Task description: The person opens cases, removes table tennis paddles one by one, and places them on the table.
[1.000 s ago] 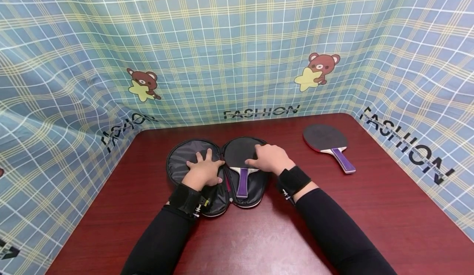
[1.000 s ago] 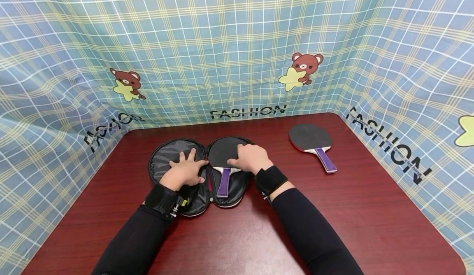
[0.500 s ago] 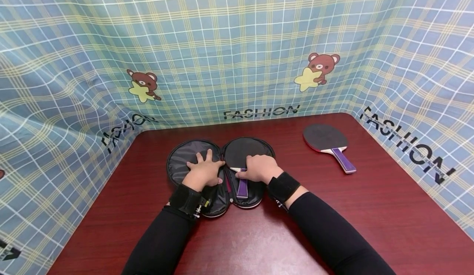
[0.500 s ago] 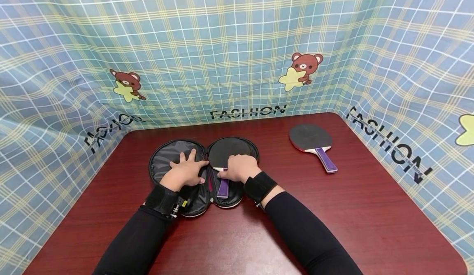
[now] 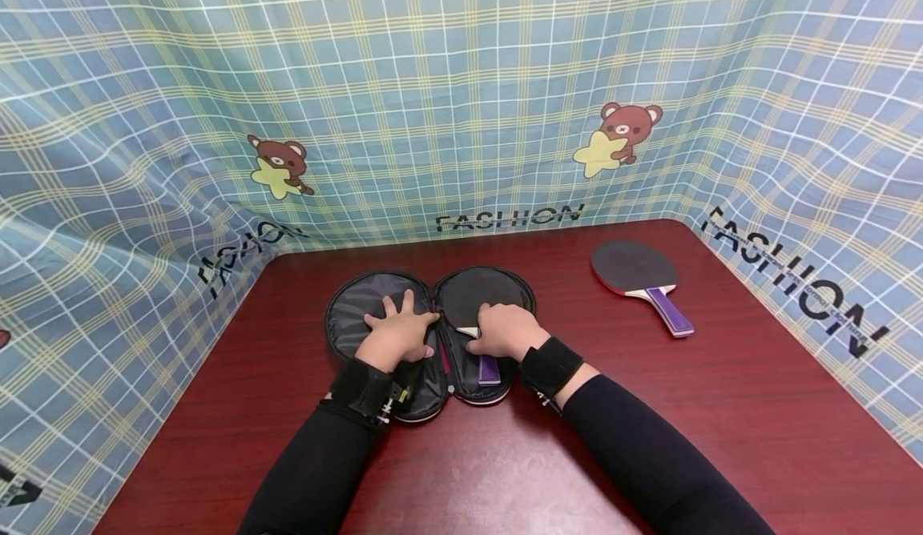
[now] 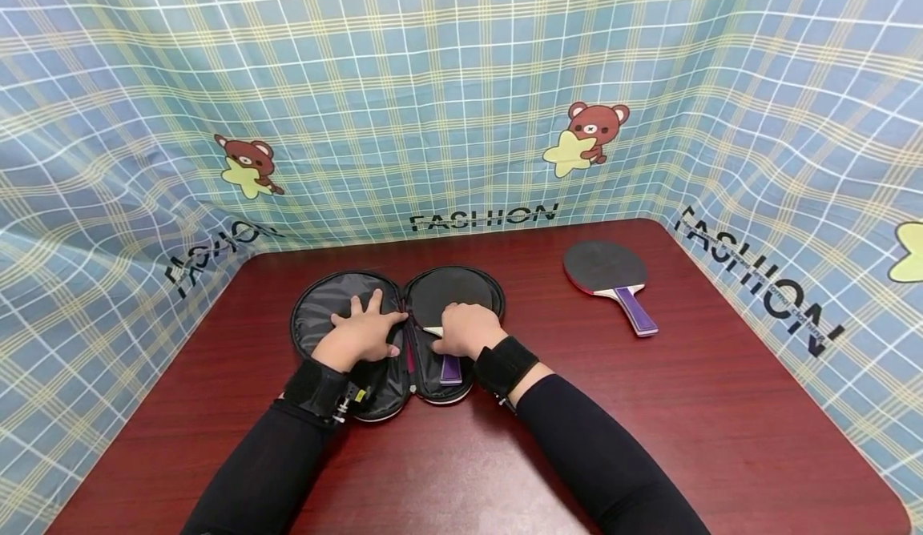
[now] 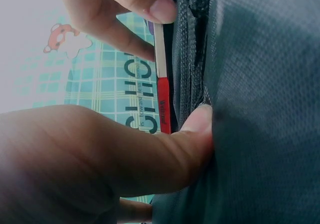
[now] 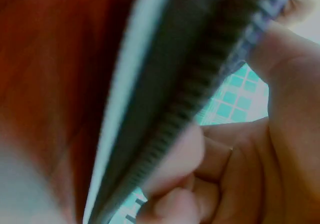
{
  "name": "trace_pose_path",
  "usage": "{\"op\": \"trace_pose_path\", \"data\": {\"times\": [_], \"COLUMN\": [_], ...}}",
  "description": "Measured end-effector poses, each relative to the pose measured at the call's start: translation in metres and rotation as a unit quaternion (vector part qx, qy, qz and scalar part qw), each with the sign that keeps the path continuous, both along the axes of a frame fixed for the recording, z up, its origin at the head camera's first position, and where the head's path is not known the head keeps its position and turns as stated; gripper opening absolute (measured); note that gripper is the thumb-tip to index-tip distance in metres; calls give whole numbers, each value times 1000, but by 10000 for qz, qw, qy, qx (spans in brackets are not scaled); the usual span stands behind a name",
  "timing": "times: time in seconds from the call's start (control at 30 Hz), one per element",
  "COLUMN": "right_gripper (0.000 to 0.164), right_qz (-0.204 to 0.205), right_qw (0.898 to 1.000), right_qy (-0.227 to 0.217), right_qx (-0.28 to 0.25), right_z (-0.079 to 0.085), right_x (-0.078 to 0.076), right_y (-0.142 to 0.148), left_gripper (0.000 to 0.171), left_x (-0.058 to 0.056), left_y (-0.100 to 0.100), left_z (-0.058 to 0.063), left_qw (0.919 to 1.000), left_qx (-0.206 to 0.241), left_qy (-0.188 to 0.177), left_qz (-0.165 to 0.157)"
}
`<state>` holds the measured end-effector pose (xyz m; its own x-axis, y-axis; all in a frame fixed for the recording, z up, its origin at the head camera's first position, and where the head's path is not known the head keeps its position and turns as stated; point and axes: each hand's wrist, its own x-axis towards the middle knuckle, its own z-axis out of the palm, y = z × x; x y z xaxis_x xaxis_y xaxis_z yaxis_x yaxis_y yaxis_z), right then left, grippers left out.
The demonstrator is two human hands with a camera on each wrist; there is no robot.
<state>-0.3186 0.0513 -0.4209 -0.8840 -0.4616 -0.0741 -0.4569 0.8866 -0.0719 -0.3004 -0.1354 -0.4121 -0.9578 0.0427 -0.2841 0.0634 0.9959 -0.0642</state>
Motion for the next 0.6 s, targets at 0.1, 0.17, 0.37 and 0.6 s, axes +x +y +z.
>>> {"op": "trace_pose_path", "data": {"times": [0.1, 0.17, 0.37, 0.6], "right_gripper": [58, 46, 20, 18], "right_qz": [47, 77, 133, 38], "right_qw": [9998, 9993, 9966, 9922], "right_qy": [166, 246, 641, 1008], "right_qx": [-132, -261, -496, -727], "right_z": [-1, -2, 4, 19], "right_x": [3, 4, 4, 2], "right_y": [-1, 0, 6, 14], "left_gripper": [65, 64, 64, 64], "left_x": [1, 1, 2, 1], "left_y": [0, 0, 1, -1], "left_z": [-1, 0, 0, 0], "left_qw": [10000, 10000, 10000, 10000], "left_qx": [-3, 11, 17, 23], "left_qy": [-8, -28, -38, -13], "left_qz": [-18, -19, -4, -7]}}
